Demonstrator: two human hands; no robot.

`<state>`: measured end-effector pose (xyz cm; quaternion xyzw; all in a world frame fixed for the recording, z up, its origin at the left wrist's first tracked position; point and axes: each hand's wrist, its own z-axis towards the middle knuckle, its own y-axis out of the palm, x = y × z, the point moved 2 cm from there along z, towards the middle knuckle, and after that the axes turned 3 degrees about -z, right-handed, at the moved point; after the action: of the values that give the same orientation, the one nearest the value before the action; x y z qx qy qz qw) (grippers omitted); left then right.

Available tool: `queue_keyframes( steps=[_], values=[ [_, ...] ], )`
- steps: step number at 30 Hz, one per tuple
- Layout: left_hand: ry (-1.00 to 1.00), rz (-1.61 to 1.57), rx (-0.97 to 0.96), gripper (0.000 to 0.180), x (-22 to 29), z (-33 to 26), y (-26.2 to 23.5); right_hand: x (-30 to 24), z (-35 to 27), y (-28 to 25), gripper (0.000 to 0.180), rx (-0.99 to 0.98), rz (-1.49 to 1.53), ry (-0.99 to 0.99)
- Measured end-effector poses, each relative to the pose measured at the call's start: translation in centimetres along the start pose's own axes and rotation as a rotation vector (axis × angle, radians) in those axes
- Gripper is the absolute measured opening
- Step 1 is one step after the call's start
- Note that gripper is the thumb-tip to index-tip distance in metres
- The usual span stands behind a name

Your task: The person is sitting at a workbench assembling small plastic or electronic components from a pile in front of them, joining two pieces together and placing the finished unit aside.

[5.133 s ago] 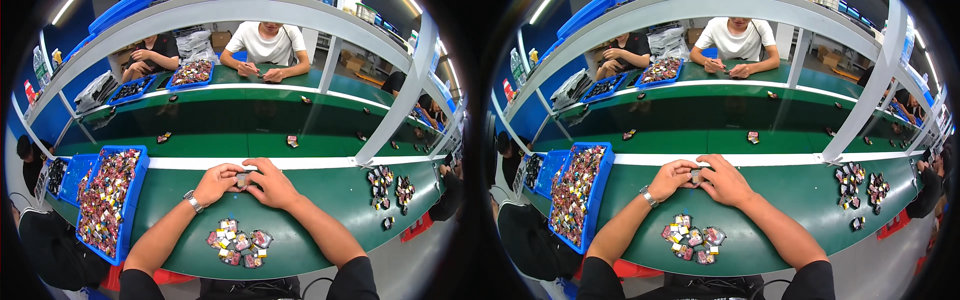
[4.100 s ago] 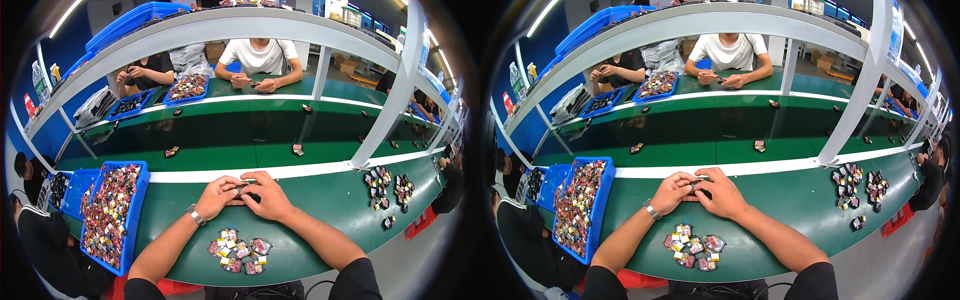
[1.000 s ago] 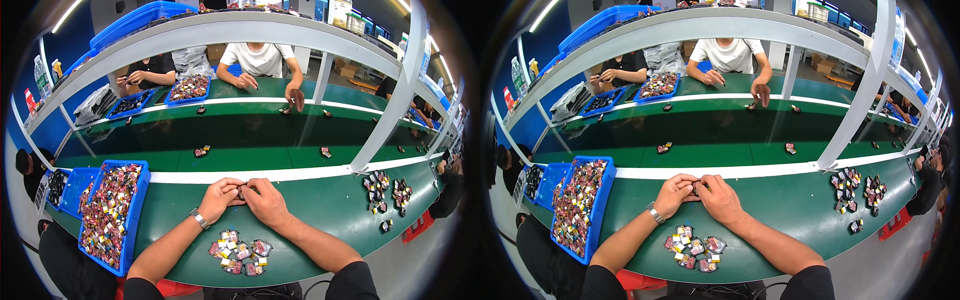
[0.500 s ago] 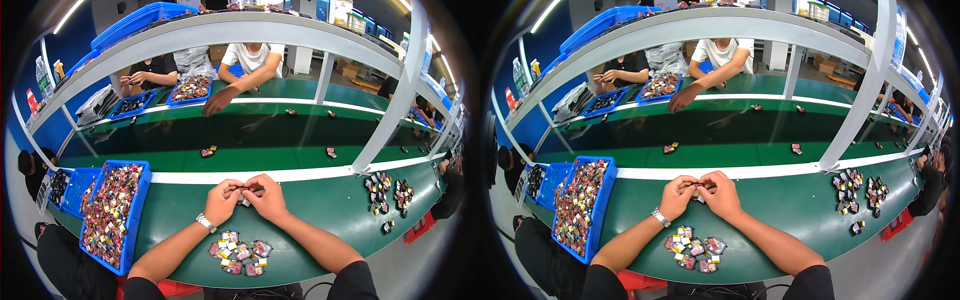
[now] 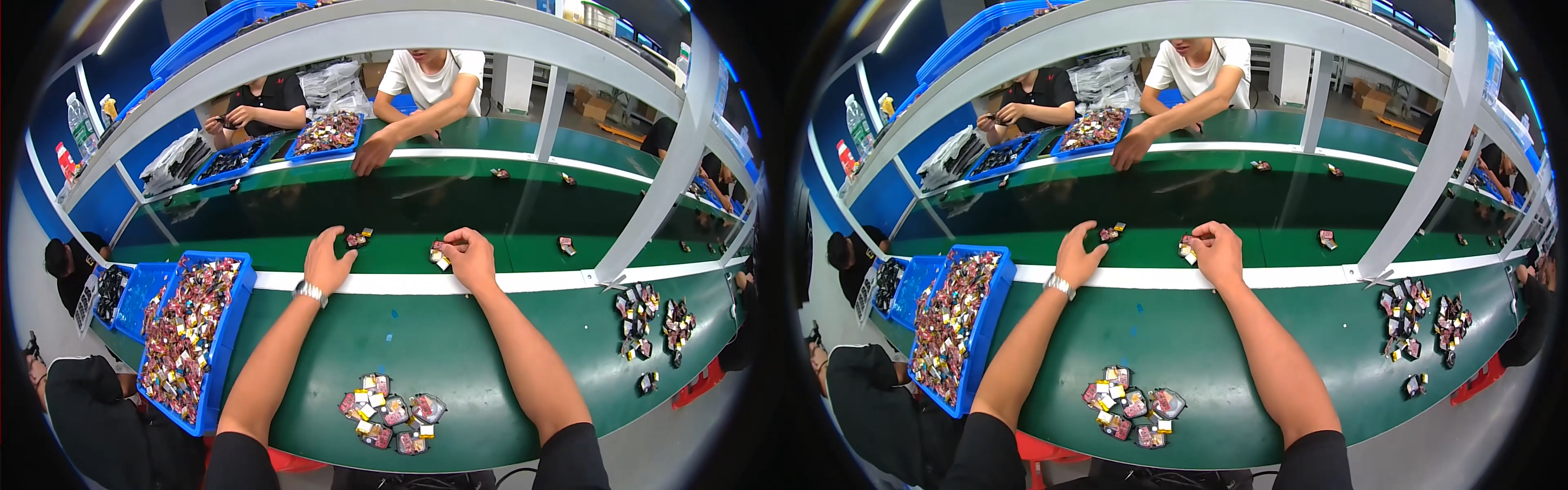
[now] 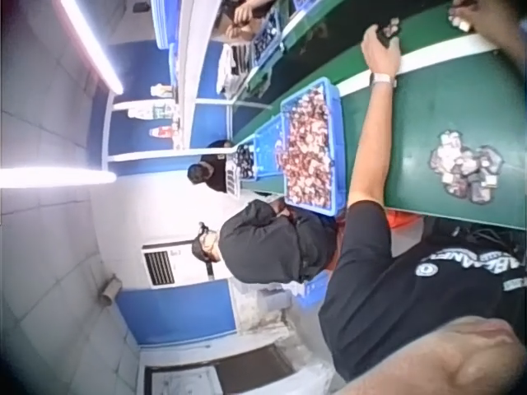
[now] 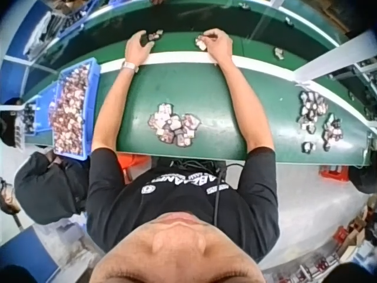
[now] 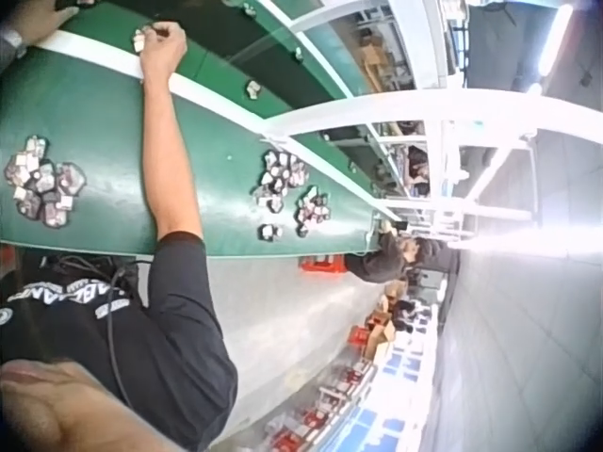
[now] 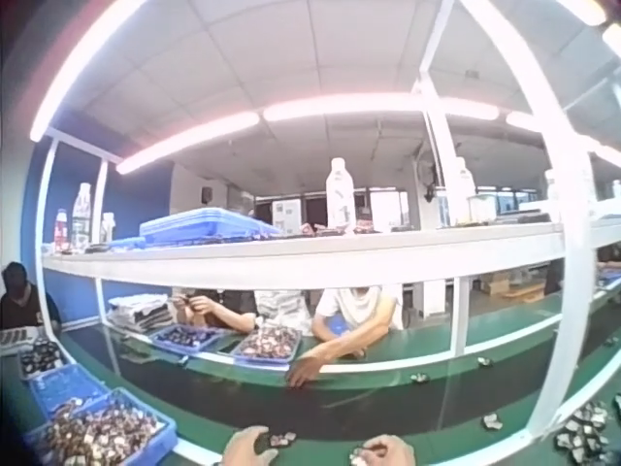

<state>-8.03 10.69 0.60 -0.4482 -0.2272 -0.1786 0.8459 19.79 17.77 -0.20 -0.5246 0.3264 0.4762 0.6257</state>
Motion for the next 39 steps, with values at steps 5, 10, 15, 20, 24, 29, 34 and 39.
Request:
queue_keyframes(
  steps=[5, 10, 15, 20, 24, 29, 34, 39],
  values=[
    [0.038, -0.300, -0.303, 0.055, -2.1, 3.8, 1.7, 0.7, 0.0, 0.3, 0.015, 0.145, -0.289, -0.304],
    [0.047, -0.355, -0.314, 0.056, 0.4, 2.6, 0.6, -0.5, -0.7, 0.3, 0.023, 0.328, -0.284, -0.333],
    [-0.032, -0.674, -0.532, 0.060, 3.2, -0.3, -0.8, -4.1, -3.2, 0.9, 0.019, 0.134, -0.114, -0.590],
    [-0.061, -0.912, -0.684, 0.071, 5.7, -2.9, -2.1, -5.2, -5.4, 2.9, 0.012, -0.188, 0.036, -0.505],
    [-0.098, -1.097, -0.659, 0.073, 5.0, -3.7, -2.1, -5.9, -6.2, 2.8, 0.011, -0.262, 0.113, -0.327],
    [-0.289, -1.472, -0.641, 0.066, 5.1, -4.5, -1.0, -6.7, -6.7, 2.7, 0.012, -0.270, 0.057, -0.287],
    [-0.300, -1.597, -0.609, 0.057, 4.3, -4.6, 0.0, -6.2, -6.7, 3.3, 0.016, -0.347, 0.127, -0.274],
    [-0.322, -1.625, -0.559, 0.042, 3.5, -4.4, 0.4, -7.0, -6.9, 3.2, 0.021, -0.410, 0.082, -0.429]
  ],
)
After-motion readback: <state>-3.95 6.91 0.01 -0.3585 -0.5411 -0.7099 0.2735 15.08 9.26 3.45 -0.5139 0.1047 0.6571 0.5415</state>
